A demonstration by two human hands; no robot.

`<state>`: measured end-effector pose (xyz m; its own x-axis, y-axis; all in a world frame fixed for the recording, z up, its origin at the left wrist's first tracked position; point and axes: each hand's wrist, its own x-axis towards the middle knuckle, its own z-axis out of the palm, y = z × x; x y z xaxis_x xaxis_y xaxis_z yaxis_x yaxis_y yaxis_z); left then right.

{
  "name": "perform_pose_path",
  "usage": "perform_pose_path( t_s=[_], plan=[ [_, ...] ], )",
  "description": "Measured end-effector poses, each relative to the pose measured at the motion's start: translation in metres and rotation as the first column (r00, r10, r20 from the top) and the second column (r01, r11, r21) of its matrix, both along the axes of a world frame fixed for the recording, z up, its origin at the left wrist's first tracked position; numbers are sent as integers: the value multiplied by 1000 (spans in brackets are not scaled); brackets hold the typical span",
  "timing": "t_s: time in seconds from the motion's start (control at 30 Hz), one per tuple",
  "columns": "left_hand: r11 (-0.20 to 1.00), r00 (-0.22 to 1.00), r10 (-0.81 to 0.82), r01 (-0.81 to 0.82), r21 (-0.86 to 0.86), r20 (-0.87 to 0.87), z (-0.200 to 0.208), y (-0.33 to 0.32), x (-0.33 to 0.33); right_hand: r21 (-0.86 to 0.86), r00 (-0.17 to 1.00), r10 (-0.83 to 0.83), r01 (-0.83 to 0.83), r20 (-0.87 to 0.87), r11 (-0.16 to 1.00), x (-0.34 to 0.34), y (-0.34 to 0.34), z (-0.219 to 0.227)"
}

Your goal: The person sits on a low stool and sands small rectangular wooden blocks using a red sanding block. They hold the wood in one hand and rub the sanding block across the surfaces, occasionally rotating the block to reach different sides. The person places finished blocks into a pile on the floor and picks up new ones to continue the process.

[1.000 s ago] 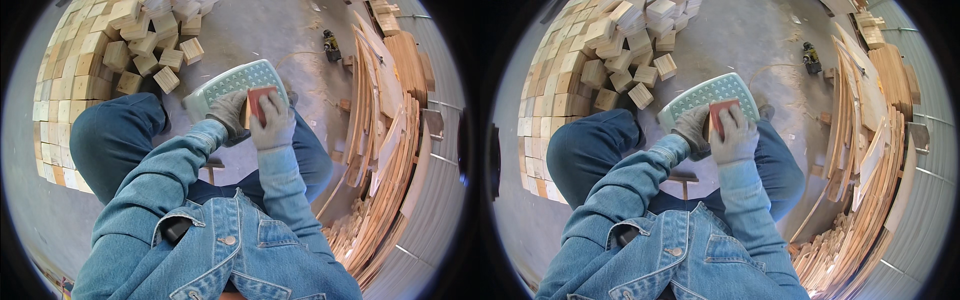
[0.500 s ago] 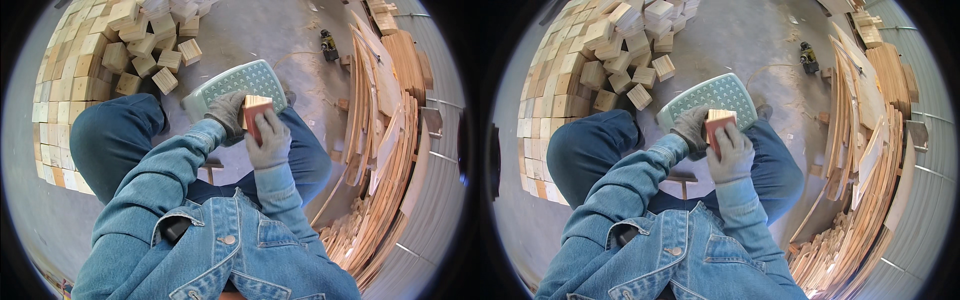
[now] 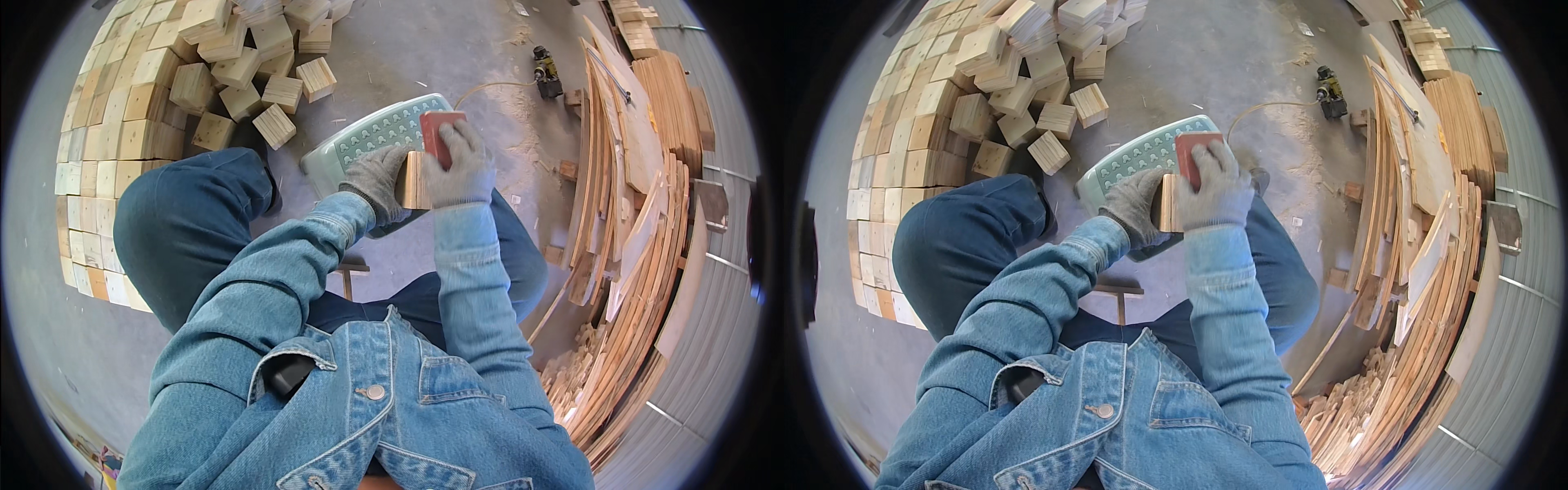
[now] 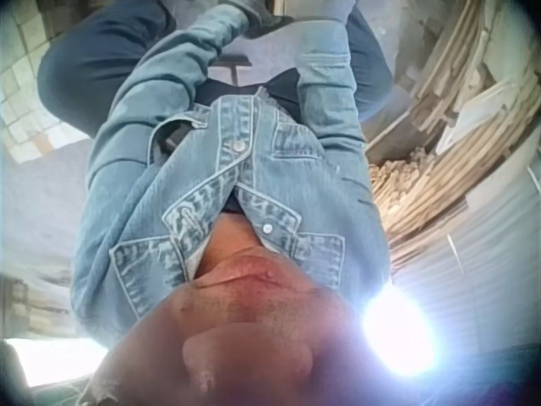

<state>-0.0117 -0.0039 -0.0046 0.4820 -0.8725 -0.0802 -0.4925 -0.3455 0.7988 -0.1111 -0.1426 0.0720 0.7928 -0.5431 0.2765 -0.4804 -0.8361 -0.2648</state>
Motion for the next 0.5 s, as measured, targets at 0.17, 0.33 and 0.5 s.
perform_pose_path(
  t_s=[0.17,0.33,0.5],
  plan=[
    [1000,999,10,-10,9,31,-5,0,0,-10,999,-43,43,-21,999,6,-16,-12],
    [997,997,19,-14,-74,70,-13,1,0,-1,999,7,-7,51,1000,-56,23,-4],
    [992,1000,17,-15,-122,21,-7,1,-1,40,1000,14,-15,25,999,-113,69,8]
  ],
)
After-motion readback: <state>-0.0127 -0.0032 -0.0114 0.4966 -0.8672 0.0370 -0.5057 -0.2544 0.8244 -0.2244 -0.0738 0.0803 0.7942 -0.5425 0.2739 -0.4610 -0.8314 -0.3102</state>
